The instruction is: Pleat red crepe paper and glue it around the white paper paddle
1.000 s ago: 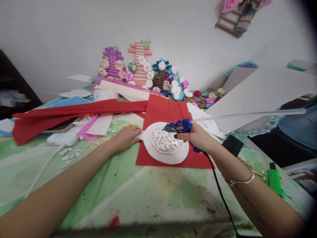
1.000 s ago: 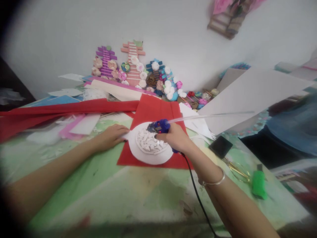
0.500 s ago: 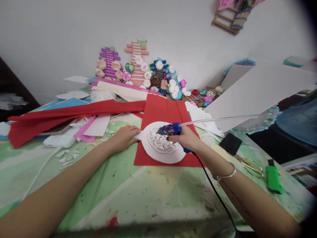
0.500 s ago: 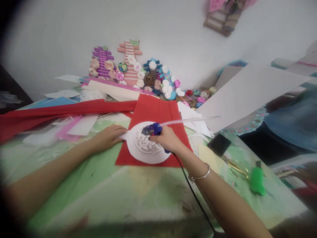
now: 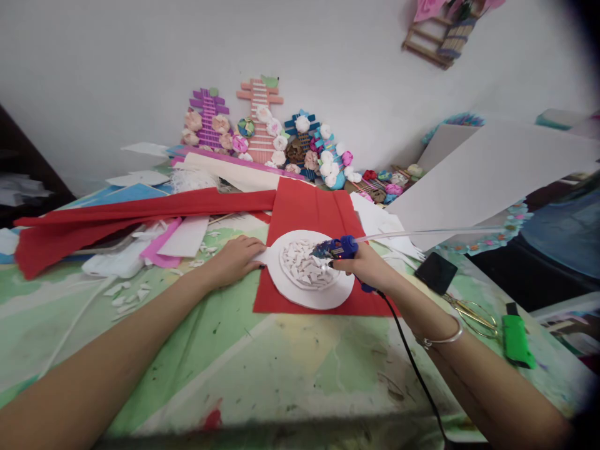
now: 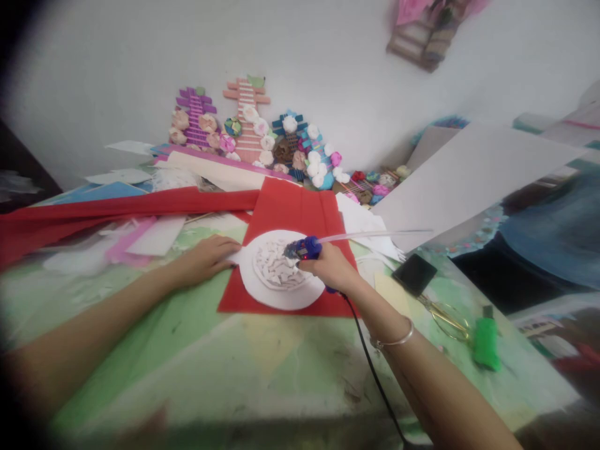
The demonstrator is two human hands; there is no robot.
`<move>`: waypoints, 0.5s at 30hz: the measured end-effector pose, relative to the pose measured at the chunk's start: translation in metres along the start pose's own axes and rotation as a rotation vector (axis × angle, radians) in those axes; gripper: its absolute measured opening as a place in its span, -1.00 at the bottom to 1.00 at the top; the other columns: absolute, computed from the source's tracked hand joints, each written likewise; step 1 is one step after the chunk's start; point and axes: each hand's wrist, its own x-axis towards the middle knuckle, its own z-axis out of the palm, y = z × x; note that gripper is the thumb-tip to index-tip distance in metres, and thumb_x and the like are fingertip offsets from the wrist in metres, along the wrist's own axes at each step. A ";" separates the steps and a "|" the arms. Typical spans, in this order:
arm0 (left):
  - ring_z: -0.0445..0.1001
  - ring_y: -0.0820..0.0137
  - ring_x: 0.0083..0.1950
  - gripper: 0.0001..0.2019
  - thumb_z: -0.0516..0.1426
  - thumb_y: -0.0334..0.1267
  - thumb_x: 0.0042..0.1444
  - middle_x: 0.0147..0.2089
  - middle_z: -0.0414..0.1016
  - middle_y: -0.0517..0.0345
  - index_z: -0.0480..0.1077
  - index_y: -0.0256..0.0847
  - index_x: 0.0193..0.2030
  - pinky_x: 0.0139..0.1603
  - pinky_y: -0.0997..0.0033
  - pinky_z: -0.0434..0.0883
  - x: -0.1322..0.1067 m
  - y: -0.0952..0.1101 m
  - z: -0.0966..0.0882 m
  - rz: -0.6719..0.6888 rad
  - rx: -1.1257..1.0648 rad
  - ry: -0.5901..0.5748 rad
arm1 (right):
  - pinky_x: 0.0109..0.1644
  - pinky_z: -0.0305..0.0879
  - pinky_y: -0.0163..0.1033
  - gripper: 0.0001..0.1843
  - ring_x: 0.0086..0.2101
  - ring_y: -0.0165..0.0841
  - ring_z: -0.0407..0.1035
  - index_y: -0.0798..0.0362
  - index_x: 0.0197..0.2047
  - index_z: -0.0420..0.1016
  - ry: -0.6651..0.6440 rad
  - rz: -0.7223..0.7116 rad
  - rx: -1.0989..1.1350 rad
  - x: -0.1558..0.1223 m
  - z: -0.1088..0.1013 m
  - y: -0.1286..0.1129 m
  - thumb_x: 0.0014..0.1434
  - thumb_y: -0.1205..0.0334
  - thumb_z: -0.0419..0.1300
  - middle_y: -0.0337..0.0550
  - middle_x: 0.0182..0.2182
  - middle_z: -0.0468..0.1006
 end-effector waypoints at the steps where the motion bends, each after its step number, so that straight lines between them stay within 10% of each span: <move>1: 0.32 0.12 0.15 -0.68 0.00 -0.19 0.29 0.14 0.41 -0.11 0.38 -0.26 0.08 0.16 0.09 0.27 0.000 0.000 0.000 0.002 -0.001 0.005 | -0.35 0.24 -0.33 -0.63 -0.40 -0.37 0.35 0.06 -0.13 0.61 0.000 -0.009 0.002 -0.002 -0.002 0.000 -0.07 0.22 0.25 -0.21 -0.41 0.54; 15: 0.33 0.11 0.16 -0.63 -0.01 -0.12 0.28 0.15 0.42 -0.13 0.38 -0.26 0.11 0.19 0.08 0.26 0.000 -0.005 0.005 0.011 0.000 0.020 | -0.30 0.37 -0.20 -0.54 -0.34 -0.21 0.42 0.04 -0.05 0.60 0.082 0.098 0.005 -0.022 -0.030 0.029 -0.09 0.21 0.29 -0.09 -0.39 0.58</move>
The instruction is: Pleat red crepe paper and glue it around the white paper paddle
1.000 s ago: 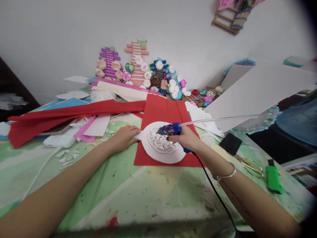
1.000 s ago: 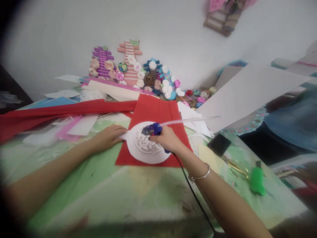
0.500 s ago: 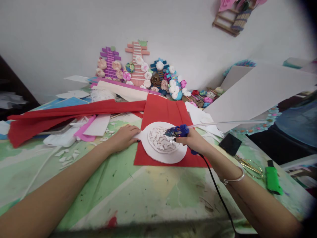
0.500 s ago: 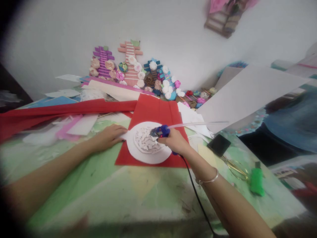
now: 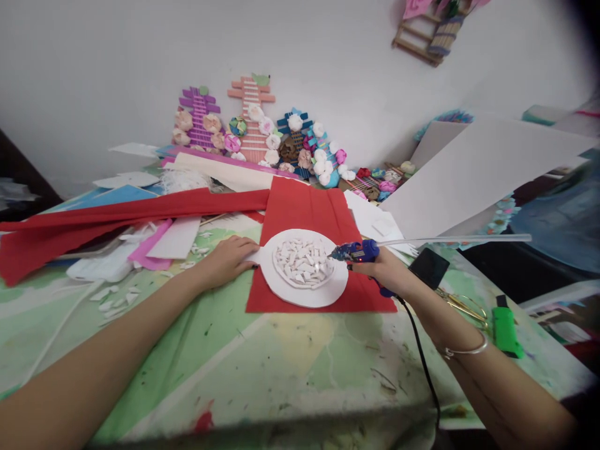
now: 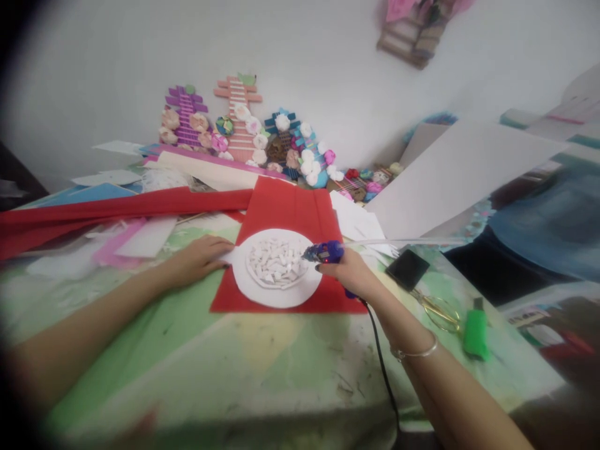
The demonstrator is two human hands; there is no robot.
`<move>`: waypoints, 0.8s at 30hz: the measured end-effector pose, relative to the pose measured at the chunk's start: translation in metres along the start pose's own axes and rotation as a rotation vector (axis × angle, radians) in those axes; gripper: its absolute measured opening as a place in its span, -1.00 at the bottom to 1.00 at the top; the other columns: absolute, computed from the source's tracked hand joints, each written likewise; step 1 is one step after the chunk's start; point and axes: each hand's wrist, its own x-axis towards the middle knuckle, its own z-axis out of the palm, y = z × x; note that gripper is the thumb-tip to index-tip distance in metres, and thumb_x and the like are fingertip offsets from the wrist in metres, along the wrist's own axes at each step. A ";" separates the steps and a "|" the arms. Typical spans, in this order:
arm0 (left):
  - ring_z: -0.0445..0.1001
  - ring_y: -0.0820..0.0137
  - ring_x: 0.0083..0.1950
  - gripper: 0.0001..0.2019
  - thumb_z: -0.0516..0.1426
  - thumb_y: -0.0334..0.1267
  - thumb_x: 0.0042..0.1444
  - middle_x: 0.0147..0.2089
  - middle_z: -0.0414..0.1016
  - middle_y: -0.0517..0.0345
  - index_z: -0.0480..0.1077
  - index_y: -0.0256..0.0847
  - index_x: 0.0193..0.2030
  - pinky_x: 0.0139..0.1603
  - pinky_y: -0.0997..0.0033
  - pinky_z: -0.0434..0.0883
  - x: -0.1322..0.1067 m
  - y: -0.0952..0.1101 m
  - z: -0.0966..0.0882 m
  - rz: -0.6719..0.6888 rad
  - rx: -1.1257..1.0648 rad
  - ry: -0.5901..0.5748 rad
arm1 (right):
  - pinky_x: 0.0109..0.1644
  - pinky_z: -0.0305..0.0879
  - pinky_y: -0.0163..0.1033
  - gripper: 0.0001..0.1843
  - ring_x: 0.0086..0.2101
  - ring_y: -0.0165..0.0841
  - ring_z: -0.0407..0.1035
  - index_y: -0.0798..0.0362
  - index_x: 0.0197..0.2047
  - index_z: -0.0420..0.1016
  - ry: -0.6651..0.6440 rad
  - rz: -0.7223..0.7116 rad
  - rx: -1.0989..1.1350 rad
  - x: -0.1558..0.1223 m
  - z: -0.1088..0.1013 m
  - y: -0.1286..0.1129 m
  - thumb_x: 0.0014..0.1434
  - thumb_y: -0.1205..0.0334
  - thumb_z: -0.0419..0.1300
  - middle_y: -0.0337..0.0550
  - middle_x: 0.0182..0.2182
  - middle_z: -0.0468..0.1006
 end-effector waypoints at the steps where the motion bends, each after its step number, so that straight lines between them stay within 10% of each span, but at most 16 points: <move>1: 0.33 0.11 0.17 -0.62 -0.01 -0.12 0.28 0.15 0.42 -0.13 0.38 -0.27 0.11 0.19 0.08 0.26 0.000 0.000 0.000 0.000 0.000 -0.001 | -0.30 0.37 -0.20 -0.54 -0.35 -0.21 0.42 0.03 -0.05 0.60 0.002 0.004 0.003 0.000 -0.001 0.002 -0.09 0.21 0.29 -0.11 -0.39 0.58; 24: 0.33 0.10 0.15 -0.62 -0.03 -0.09 0.29 0.15 0.40 -0.13 0.37 -0.26 0.10 0.19 0.06 0.26 -0.001 -0.006 0.004 0.025 0.014 0.015 | -0.36 0.29 -0.23 -0.63 -0.42 -0.29 0.34 0.05 -0.13 0.61 -0.075 0.006 0.034 -0.036 -0.009 0.003 -0.04 0.12 0.28 -0.19 -0.45 0.53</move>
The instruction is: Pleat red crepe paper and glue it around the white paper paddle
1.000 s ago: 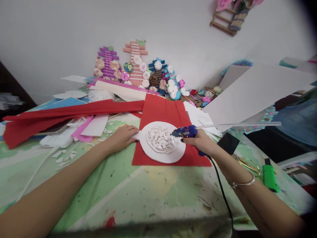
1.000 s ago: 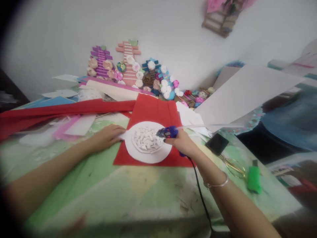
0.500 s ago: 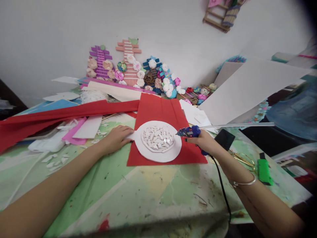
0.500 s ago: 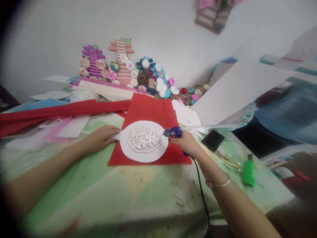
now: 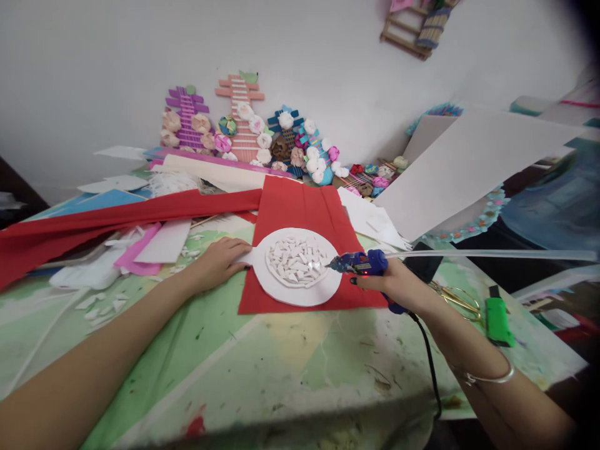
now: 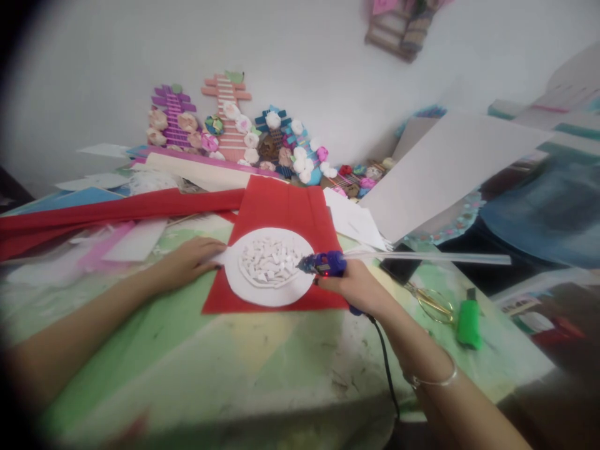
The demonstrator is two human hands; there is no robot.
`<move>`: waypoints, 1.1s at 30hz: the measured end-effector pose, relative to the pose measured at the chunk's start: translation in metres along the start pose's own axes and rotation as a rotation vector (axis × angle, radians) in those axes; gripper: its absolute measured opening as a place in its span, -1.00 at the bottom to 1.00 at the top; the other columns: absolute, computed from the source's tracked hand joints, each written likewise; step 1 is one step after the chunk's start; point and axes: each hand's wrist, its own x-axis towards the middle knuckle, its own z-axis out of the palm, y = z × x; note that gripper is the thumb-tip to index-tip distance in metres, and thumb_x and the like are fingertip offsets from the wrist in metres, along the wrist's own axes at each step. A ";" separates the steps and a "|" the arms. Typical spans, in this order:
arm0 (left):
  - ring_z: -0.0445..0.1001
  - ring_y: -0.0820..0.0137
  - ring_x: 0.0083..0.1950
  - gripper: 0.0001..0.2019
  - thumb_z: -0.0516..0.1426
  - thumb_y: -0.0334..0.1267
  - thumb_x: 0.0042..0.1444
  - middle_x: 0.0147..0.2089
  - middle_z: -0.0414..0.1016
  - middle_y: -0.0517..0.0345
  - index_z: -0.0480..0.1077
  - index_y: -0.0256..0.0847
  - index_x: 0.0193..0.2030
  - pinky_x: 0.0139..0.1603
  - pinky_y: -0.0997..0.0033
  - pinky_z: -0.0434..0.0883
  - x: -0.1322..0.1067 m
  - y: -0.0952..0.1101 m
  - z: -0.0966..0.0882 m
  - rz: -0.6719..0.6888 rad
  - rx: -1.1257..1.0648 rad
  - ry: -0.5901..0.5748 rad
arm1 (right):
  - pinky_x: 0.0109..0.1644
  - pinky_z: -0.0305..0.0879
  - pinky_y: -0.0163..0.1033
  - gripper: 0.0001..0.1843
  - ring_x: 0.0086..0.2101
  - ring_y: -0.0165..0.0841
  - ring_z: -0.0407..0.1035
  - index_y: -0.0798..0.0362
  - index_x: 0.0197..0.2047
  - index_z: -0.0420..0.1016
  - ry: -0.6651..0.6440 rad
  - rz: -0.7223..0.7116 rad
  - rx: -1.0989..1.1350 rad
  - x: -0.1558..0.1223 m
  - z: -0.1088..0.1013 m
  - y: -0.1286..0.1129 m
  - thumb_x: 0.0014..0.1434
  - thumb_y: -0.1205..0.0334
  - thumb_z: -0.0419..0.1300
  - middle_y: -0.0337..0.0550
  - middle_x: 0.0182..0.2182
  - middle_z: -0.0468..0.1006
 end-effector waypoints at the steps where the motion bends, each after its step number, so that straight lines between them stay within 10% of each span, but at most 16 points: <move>1: 0.33 0.10 0.15 -0.62 -0.03 -0.09 0.29 0.15 0.40 -0.13 0.37 -0.25 0.10 0.19 0.06 0.26 0.000 0.000 0.000 0.002 0.003 0.002 | -0.33 0.30 -0.23 -0.62 -0.39 -0.28 0.35 0.07 -0.13 0.61 0.023 -0.013 0.013 0.001 0.000 -0.001 -0.04 0.12 0.29 -0.18 -0.42 0.54; 6: 0.33 0.10 0.14 -0.62 -0.03 -0.08 0.29 0.16 0.39 -0.13 0.37 -0.25 0.09 0.18 0.06 0.26 0.000 -0.001 0.001 0.003 0.008 0.008 | -0.19 0.33 -0.24 -0.56 -0.27 -0.28 0.40 0.05 -0.05 0.58 0.149 -0.079 0.050 0.011 0.002 -0.002 -0.05 0.17 0.28 -0.16 -0.26 0.58; 19: 0.34 0.12 0.15 -0.61 -0.03 -0.07 0.28 0.14 0.42 -0.11 0.39 -0.23 0.09 0.18 0.10 0.26 -0.001 -0.001 0.001 -0.007 -0.029 0.029 | -0.51 0.17 -0.31 -0.58 -0.56 -0.38 0.29 0.13 -0.11 0.59 0.118 0.019 -0.044 0.062 0.004 0.004 -0.10 0.21 0.25 -0.23 -0.61 0.44; 33: 0.35 0.12 0.15 -0.57 -0.05 -0.02 0.27 0.14 0.43 -0.11 0.39 -0.24 0.09 0.19 0.09 0.27 -0.001 0.001 -0.001 -0.022 -0.048 0.031 | -0.44 0.19 -0.25 -0.66 -0.50 -0.36 0.30 0.08 -0.20 0.50 0.365 -0.244 0.023 0.034 0.012 0.005 0.05 0.01 0.20 -0.17 -0.47 0.50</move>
